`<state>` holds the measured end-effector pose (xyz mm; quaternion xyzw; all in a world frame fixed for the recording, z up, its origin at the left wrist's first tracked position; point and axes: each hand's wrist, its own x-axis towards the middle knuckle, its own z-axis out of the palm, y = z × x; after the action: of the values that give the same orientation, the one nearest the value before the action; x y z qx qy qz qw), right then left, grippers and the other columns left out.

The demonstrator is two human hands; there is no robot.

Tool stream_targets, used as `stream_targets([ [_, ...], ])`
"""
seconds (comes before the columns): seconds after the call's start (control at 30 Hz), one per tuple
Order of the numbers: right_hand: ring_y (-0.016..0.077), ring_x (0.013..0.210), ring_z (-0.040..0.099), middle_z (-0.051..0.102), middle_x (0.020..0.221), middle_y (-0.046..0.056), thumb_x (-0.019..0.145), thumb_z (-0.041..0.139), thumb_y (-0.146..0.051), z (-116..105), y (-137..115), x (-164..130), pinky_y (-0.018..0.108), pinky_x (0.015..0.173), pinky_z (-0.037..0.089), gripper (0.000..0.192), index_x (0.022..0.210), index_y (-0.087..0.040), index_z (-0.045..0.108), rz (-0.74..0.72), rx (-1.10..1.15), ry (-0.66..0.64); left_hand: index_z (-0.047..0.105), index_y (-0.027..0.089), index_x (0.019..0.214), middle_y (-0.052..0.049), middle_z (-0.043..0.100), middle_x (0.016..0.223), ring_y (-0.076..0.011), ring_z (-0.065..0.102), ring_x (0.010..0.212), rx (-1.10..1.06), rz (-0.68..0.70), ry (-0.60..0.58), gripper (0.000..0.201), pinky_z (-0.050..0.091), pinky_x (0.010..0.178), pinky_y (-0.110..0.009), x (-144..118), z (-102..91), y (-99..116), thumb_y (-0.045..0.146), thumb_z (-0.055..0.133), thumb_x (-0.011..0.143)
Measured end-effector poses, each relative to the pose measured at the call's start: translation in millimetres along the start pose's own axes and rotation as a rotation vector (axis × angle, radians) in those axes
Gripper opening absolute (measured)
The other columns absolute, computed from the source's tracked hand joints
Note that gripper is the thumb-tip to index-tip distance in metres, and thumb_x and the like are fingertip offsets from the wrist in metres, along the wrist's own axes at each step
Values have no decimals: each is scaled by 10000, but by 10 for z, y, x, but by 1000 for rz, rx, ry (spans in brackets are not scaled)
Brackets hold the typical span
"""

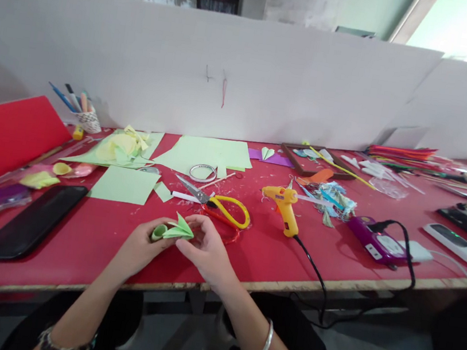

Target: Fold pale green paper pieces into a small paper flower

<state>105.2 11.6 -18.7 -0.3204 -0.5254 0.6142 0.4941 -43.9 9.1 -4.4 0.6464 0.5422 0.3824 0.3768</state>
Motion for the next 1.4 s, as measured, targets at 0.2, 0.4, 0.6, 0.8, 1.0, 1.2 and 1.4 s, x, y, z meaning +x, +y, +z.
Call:
stream_targets([
  [0.2,127,843,530,459,1026,24,658,635,-216,-2,15,-18,291,782,451,606,1180,-289,336,-1,21,-3,560,164,960,-51,648,898,-190,602,810,-1,-30,53,320,461,719,-279,-1,35,-19,355,586,705],
  [0.4,132,847,538,495,960,16,695,595,-236,-25,50,-4,296,781,454,399,1061,-247,437,3,-12,57,469,175,1091,-35,634,875,-166,607,760,-78,-46,19,413,470,682,-268,-13,23,-8,355,560,731],
  [0.6,123,800,549,525,958,14,697,610,-254,-14,54,-1,284,746,463,337,1000,-231,465,-4,-8,72,477,184,1088,-31,645,890,-170,611,788,-77,-31,4,391,471,714,-272,-31,5,25,332,560,736],
  [0.8,116,758,543,523,937,10,707,592,-248,6,5,-25,267,695,472,316,994,-240,460,-14,-76,46,432,189,1138,-61,632,975,-178,615,858,-243,-50,-91,472,489,741,-273,-53,22,38,348,589,722],
  [1.0,112,751,542,496,919,7,699,589,-221,3,14,-34,252,668,472,337,1008,-234,453,-38,-123,27,407,190,1150,-65,639,973,-187,617,884,-269,-36,-110,518,492,771,-292,-60,29,22,334,621,701],
  [1.2,129,827,539,523,928,2,698,590,-230,-9,27,-24,266,729,458,313,984,-245,464,-43,-76,32,501,190,1079,-54,640,963,-184,605,862,-118,-17,-53,379,479,736,-282,-45,-13,18,370,553,750],
  [1.4,117,780,544,549,861,-10,716,583,-238,-15,29,-24,264,731,448,251,947,-226,487,27,-21,32,597,179,883,-34,655,875,-176,595,802,6,17,20,242,461,716,-272,-30,-32,-4,371,553,744],
])
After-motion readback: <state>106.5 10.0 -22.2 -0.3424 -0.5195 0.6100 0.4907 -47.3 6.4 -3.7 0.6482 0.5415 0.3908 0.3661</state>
